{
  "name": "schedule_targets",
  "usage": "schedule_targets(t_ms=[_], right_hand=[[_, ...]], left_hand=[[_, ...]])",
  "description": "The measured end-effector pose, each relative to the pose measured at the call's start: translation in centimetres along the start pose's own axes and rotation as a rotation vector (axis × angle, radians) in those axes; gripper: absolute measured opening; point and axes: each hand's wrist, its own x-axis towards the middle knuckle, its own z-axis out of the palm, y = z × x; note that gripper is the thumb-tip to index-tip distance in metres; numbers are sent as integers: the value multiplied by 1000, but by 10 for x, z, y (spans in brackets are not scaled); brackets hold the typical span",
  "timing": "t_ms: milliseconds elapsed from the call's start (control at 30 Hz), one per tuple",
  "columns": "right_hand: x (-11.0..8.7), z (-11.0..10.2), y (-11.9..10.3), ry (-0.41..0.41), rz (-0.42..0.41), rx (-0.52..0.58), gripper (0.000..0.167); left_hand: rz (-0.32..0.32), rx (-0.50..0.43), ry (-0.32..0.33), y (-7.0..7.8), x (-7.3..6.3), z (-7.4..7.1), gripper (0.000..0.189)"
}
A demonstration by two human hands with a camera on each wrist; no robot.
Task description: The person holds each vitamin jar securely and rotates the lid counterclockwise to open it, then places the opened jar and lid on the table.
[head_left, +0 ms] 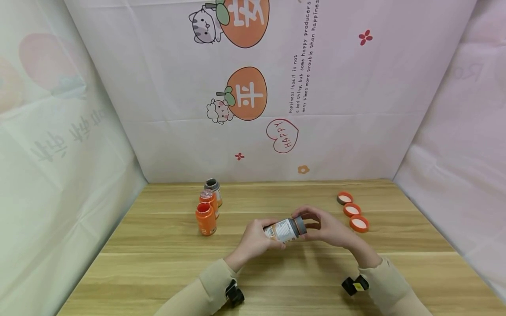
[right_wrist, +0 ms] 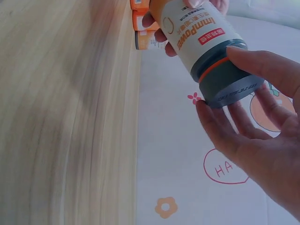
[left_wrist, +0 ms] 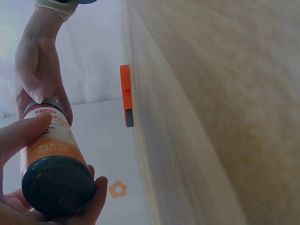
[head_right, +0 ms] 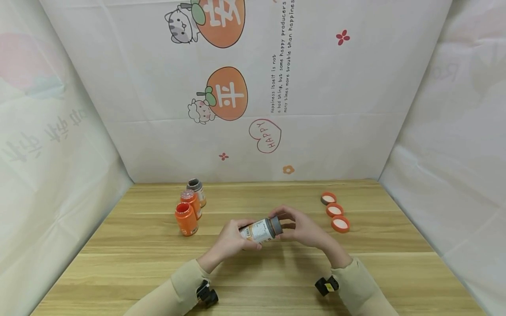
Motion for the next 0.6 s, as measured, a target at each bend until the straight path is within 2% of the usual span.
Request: schedule_targets(t_ms=[333,533,600], right_hand=[[-1,1,5,7,-67,-13,45],[0,1,3,16,-67,-3,43],[1,1,0,29,-43,0,41]], left_hand=[[0,-8,-6,1,0,0,60],[-9,-10,-8,1,0,0,60],[-12,-5,-8,1,0,0,60]])
